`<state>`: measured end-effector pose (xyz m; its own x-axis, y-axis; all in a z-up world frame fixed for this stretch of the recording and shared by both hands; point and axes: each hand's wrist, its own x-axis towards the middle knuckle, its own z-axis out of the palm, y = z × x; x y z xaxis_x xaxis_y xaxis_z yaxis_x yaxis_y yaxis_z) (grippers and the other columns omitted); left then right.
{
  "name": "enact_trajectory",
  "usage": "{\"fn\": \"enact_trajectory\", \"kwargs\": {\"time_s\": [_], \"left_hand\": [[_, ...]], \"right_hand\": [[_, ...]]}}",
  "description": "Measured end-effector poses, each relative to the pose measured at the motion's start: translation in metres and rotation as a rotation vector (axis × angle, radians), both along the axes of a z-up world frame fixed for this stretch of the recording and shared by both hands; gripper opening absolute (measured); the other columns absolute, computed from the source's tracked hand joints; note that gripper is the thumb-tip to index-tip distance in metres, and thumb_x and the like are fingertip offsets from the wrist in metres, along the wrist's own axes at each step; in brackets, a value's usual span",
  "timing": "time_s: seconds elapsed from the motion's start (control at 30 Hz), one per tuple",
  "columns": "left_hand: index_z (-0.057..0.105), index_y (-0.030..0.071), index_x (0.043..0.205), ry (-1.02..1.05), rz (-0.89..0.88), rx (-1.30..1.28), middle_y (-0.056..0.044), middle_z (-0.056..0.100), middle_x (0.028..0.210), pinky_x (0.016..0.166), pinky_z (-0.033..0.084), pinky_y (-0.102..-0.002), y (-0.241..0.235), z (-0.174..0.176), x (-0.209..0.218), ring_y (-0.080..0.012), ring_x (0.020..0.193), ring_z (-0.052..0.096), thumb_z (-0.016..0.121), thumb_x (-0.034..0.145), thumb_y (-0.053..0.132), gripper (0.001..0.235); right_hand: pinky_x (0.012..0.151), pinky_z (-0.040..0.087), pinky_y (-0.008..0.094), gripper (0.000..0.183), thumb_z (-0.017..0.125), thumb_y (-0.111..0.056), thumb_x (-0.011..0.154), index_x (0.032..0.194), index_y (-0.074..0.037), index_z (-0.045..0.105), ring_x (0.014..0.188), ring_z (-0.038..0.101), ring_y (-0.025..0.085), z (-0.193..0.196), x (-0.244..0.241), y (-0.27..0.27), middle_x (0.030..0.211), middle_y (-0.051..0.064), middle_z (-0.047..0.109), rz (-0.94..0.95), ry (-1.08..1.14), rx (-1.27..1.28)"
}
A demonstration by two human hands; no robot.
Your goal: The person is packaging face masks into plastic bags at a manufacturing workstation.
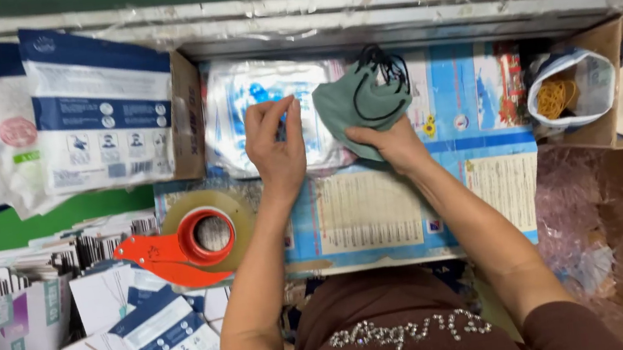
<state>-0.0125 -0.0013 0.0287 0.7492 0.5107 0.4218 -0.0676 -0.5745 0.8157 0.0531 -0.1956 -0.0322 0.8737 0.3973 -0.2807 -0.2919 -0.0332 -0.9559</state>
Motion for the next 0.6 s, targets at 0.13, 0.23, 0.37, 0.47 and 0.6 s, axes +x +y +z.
{"fn": "enact_trajectory", "kwargs": {"time_s": [0.13,0.23,0.37,0.47,0.6], "left_hand": [[0.074,0.002,0.110,-0.167,-0.089,-0.065,-0.009,0.061,0.098,0.074,0.051,-0.031,-0.001,0.034,-0.015,-0.0186,0.084,0.061,0.074,0.098,0.005,0.012],[0.074,0.003,0.111,-0.162,-0.173,-0.025,-0.009,0.064,0.102,0.077,0.053,-0.030,-0.004,0.039,-0.029,-0.0183,0.089,0.064,0.076,0.097,0.006,0.015],[0.076,0.005,0.114,-0.014,-0.464,-0.169,-0.007,0.070,0.104,0.079,0.056,-0.028,-0.018,0.038,-0.047,-0.0185,0.094,0.068,0.075,0.097,0.007,0.018],[0.075,0.006,0.118,0.061,-0.564,-0.275,-0.008,0.072,0.104,0.076,0.056,-0.027,-0.016,0.067,-0.047,-0.0192,0.090,0.069,0.075,0.096,0.009,0.023],[0.072,-0.001,0.111,-0.101,-0.319,0.352,-0.018,0.068,0.105,0.080,0.054,-0.040,-0.003,0.143,-0.042,-0.0352,0.095,0.066,0.079,0.081,0.028,0.043]], "right_hand": [[0.098,0.053,0.032,0.043,0.079,-0.020,0.089,0.126,0.000,0.067,0.109,0.068,0.017,0.029,-0.013,-0.013,0.121,0.007,0.073,0.071,0.043,-0.160],[0.098,0.053,0.032,0.046,0.077,-0.025,0.088,0.128,-0.005,0.065,0.110,0.066,0.015,0.041,-0.029,-0.018,0.121,0.004,0.072,0.071,0.113,-0.110],[0.097,0.054,0.033,0.043,0.079,-0.021,0.090,0.127,-0.003,0.066,0.110,0.066,0.016,0.019,-0.051,-0.024,0.120,0.004,0.071,-0.025,0.173,0.199],[0.093,0.056,0.032,0.038,0.082,-0.015,0.090,0.123,-0.001,0.069,0.105,0.067,0.016,0.049,-0.060,-0.026,0.116,0.005,0.073,-0.060,0.045,0.166],[0.087,0.060,0.031,0.037,0.083,-0.010,0.085,0.119,-0.002,0.071,0.098,0.070,0.015,0.084,-0.078,-0.043,0.112,0.006,0.075,0.036,-0.108,-0.046]]}}
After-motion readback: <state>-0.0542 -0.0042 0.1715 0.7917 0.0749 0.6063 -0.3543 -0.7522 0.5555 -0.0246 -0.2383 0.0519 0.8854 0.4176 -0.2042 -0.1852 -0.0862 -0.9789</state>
